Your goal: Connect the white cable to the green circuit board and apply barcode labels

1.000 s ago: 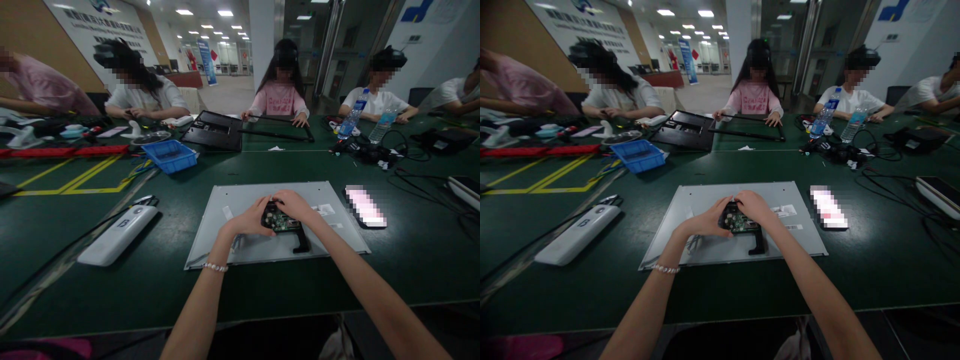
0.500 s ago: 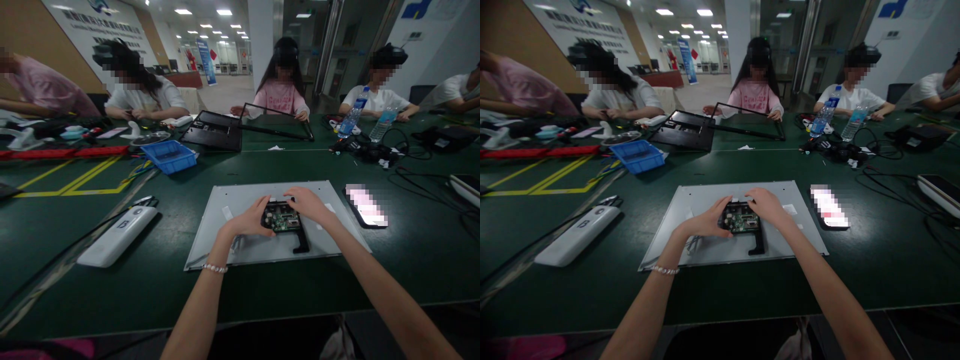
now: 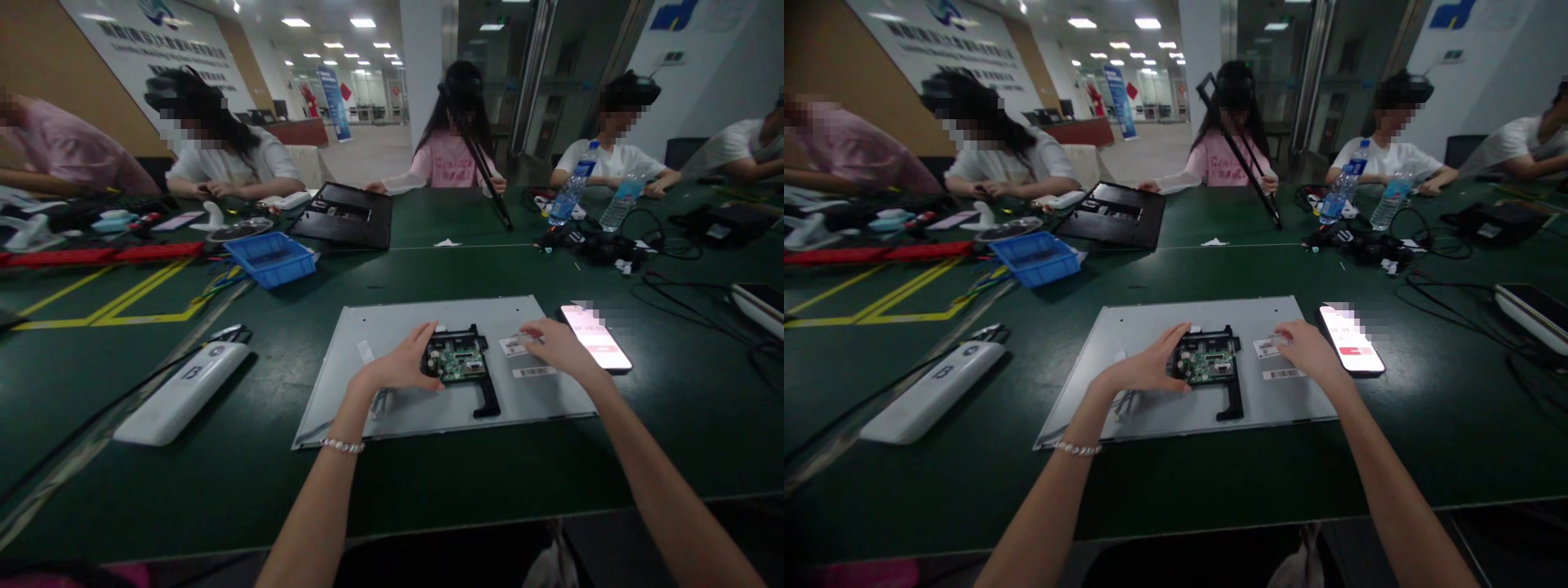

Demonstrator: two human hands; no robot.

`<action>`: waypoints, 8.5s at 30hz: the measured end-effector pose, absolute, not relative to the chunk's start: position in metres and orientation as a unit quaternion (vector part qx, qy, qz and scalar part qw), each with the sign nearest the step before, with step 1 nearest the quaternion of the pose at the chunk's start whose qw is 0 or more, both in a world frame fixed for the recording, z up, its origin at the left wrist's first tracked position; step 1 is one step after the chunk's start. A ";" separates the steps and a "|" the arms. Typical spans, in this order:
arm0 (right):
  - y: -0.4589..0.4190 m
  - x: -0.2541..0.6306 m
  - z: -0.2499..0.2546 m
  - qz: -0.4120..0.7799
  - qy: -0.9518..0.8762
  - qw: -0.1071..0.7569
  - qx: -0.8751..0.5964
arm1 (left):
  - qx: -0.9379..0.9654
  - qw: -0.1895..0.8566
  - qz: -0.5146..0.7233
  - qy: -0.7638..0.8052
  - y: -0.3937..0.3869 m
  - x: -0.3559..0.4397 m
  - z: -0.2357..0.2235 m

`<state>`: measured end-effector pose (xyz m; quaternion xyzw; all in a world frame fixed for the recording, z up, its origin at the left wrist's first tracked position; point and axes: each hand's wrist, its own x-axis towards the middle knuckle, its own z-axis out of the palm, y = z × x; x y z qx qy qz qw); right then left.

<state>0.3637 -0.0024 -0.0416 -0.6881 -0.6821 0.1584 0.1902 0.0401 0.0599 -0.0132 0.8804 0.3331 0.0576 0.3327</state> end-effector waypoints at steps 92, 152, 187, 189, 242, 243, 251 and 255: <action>-0.018 0.314 -0.049 0.269 -0.685 0.341 -0.585 | 0.870 0.072 0.248 0.420 0.051 0.027 0.017; -0.022 0.313 -0.051 0.231 -0.724 0.309 -0.572 | 0.738 0.205 0.327 0.554 0.041 -0.034 -0.028; -0.018 0.336 -0.050 0.187 -0.649 0.305 -0.671 | 0.726 0.114 0.310 0.603 0.047 -0.045 -0.036; -0.018 0.336 -0.050 0.174 -0.655 0.298 -0.672 | 0.708 0.154 0.333 0.604 0.048 -0.044 -0.036; -0.015 0.339 -0.061 0.087 -0.689 0.277 -0.664 | 0.801 -0.007 0.077 0.594 -0.022 0.021 0.002; -0.015 0.339 -0.060 0.088 -0.689 0.278 -0.663 | 0.799 -0.009 0.061 0.598 -0.024 0.023 0.001; -0.014 0.332 -0.055 0.086 -0.694 0.308 -0.645 | 0.796 -0.024 0.024 0.605 -0.026 0.026 -0.001; -0.004 0.317 -0.044 0.077 -0.732 0.310 -0.602 | 0.788 -0.034 0.016 0.615 -0.024 0.026 0.002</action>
